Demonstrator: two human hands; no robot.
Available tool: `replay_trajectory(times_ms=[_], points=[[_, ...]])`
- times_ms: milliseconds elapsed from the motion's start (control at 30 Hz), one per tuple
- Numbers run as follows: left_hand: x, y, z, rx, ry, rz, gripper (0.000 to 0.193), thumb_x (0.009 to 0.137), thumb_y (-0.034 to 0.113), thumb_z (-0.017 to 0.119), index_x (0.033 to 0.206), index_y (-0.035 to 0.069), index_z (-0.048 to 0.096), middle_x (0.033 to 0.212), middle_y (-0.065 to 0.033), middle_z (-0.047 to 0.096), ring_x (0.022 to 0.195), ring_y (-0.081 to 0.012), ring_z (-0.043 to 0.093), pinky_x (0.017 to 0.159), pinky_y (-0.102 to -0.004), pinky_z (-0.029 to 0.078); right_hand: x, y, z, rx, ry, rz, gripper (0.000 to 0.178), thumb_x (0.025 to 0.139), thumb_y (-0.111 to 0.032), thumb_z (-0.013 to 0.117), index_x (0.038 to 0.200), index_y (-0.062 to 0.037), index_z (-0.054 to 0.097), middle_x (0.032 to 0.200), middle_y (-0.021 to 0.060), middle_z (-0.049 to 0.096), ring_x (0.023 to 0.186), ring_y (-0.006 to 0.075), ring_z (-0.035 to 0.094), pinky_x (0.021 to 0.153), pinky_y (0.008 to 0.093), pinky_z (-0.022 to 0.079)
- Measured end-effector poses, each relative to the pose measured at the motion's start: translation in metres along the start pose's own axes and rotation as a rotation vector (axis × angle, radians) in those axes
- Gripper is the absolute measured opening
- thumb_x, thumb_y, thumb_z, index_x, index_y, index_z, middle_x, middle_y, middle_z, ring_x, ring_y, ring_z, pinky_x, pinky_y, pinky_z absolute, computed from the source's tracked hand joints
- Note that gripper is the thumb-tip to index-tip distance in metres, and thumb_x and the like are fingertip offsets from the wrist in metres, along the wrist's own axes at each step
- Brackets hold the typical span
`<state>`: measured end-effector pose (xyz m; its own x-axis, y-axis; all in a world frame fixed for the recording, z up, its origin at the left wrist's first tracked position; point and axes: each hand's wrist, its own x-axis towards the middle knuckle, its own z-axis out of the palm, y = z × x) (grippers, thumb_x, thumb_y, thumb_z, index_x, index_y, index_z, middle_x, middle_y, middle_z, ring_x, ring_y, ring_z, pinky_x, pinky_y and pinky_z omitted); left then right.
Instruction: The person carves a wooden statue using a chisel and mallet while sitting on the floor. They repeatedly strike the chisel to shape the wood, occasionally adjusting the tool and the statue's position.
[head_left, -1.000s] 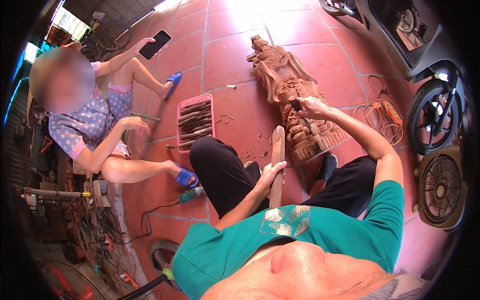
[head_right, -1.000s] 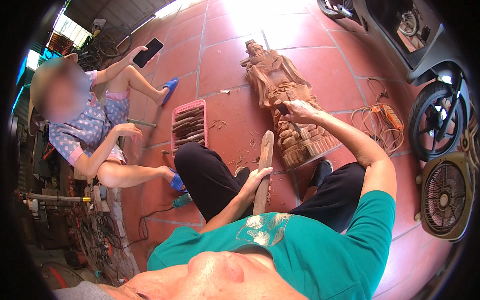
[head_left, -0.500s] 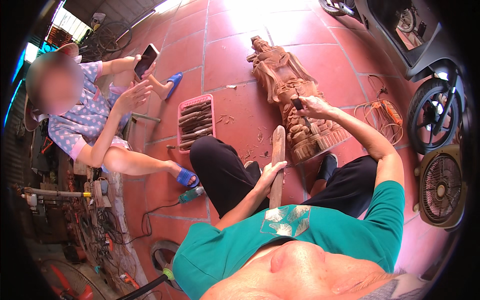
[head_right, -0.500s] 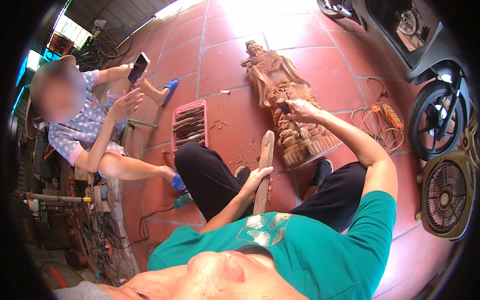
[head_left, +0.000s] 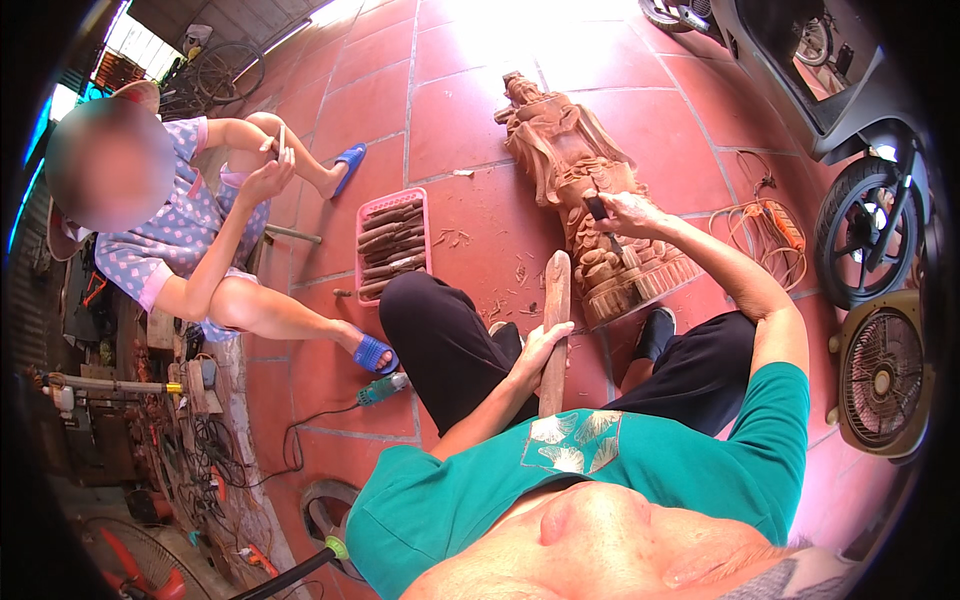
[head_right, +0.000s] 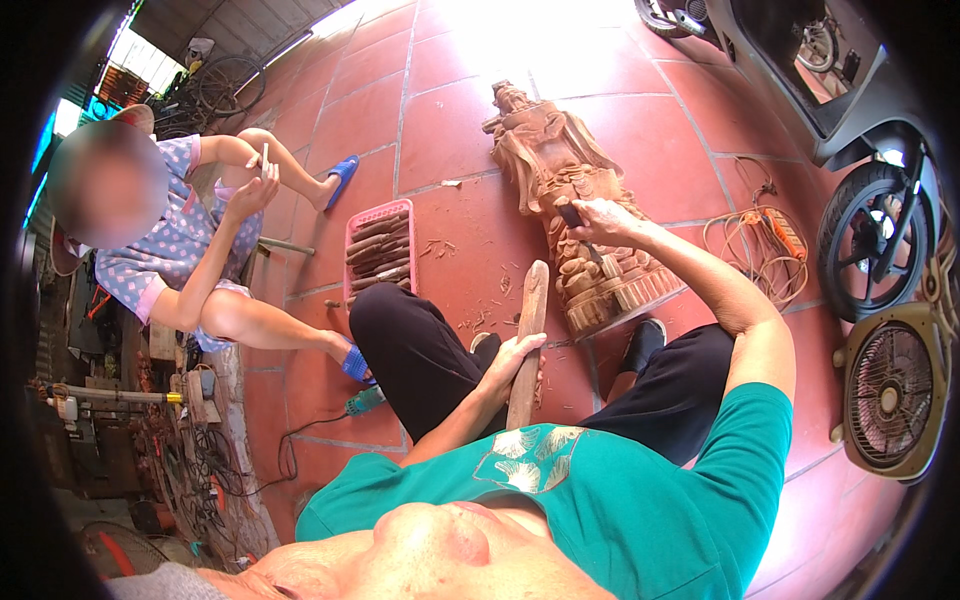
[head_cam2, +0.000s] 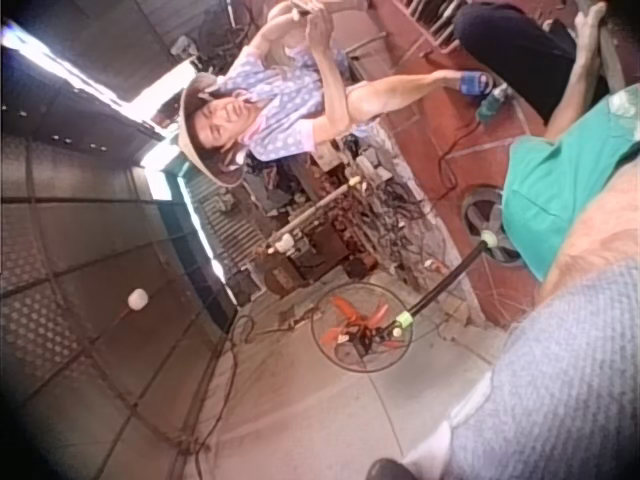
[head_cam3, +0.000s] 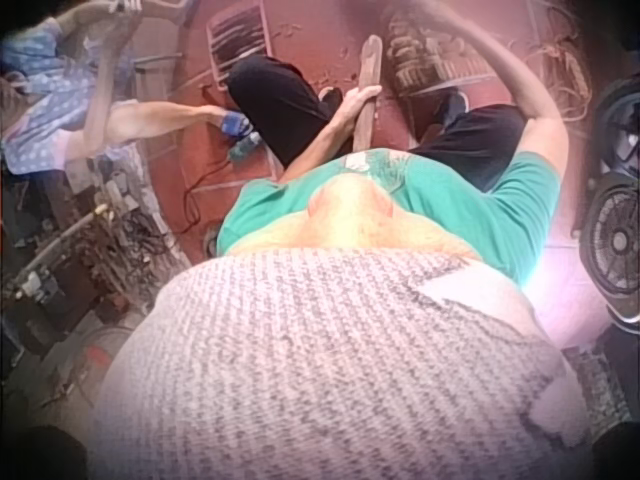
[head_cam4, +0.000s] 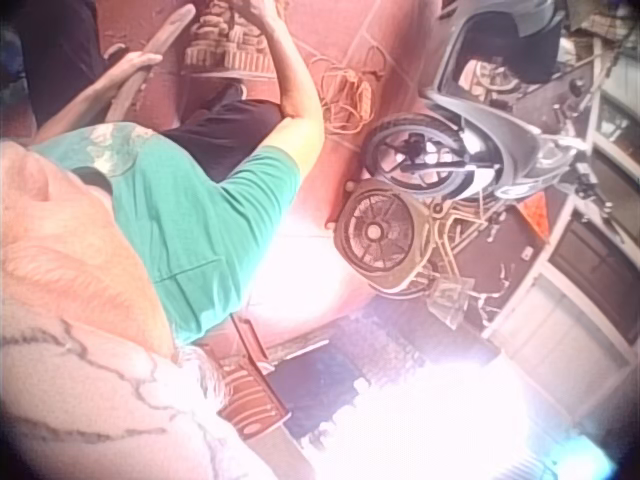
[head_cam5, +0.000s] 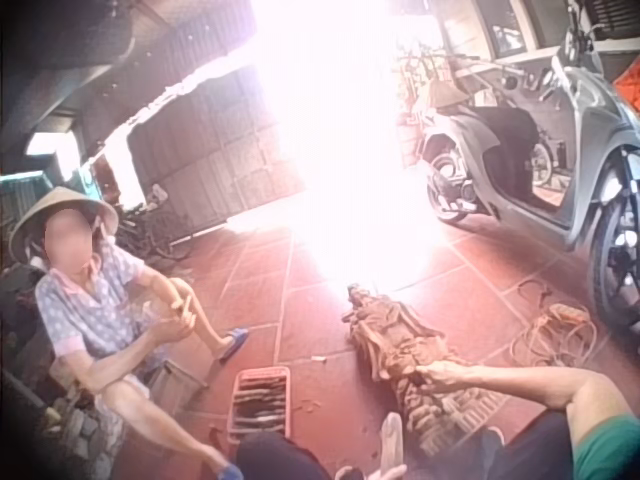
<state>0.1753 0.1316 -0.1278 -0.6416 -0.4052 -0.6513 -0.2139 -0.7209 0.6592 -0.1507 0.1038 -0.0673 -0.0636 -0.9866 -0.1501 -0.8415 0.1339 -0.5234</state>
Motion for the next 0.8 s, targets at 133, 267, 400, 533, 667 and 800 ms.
replay_trajectory(times_ms=[133,267,400,533,667,800], points=[[0.000,0.000,0.000,-0.007,-0.005,0.001,0.035,0.093,0.033,0.074,0.102,0.008,0.052,0.073,-0.0033,0.058,0.054,-0.0145,0.059,0.049,-0.0292,0.054,0.002,0.006,0.002,-0.005,-0.013,0.023,0.046,0.086,-0.039,0.071,0.115,-0.0053,0.057,0.088,0.0232,0.069,0.087,0.0433,0.069,0.078,0.0518,0.052],[-0.001,-0.001,0.000,-0.008,-0.003,0.000,0.034,0.093,0.033,0.074,0.101,0.008,0.052,0.073,-0.0031,0.058,0.054,-0.0143,0.060,0.049,-0.0292,0.053,0.002,0.007,0.003,0.005,-0.009,0.006,0.044,0.087,-0.038,0.071,0.112,-0.0043,0.057,0.088,0.0231,0.069,0.087,0.0430,0.069,0.077,0.0517,0.051],[-0.003,0.002,0.001,-0.006,-0.001,-0.007,0.034,0.093,0.033,0.074,0.101,0.008,0.052,0.073,-0.0030,0.058,0.054,-0.0143,0.060,0.049,-0.0292,0.053,0.003,0.009,0.004,0.023,-0.008,0.003,0.043,0.087,-0.037,0.071,0.111,-0.0038,0.058,0.088,0.0223,0.069,0.087,0.0422,0.069,0.077,0.0508,0.052],[-0.003,0.002,0.001,-0.010,-0.008,0.001,0.034,0.093,0.033,0.074,0.100,0.008,0.052,0.073,-0.0032,0.059,0.054,-0.0144,0.059,0.049,-0.0293,0.053,0.005,0.011,0.006,-0.006,-0.006,0.005,0.044,0.088,-0.038,0.071,0.112,-0.0043,0.058,0.088,0.0212,0.070,0.087,0.0413,0.070,0.078,0.0499,0.052],[0.001,-0.002,-0.001,0.003,0.001,0.003,0.034,0.093,0.034,0.074,0.100,0.008,0.052,0.072,-0.0034,0.059,0.053,-0.0145,0.059,0.048,-0.0294,0.053,0.003,0.007,0.002,-0.024,-0.032,0.017,0.045,0.088,-0.038,0.071,0.113,-0.0035,0.057,0.088,0.0222,0.069,0.087,0.0423,0.069,0.077,0.0506,0.052],[0.007,-0.008,-0.005,-0.011,-0.017,-0.010,0.038,0.092,0.035,0.075,0.104,0.008,0.051,0.074,-0.0051,0.061,0.052,-0.0159,0.060,0.045,-0.0312,0.054,-0.003,-0.021,-0.016,-0.151,-0.004,-0.089,0.034,0.089,-0.028,0.070,0.108,-0.0034,0.057,0.088,0.0230,0.068,0.086,0.0421,0.069,0.076,0.0513,0.051]])
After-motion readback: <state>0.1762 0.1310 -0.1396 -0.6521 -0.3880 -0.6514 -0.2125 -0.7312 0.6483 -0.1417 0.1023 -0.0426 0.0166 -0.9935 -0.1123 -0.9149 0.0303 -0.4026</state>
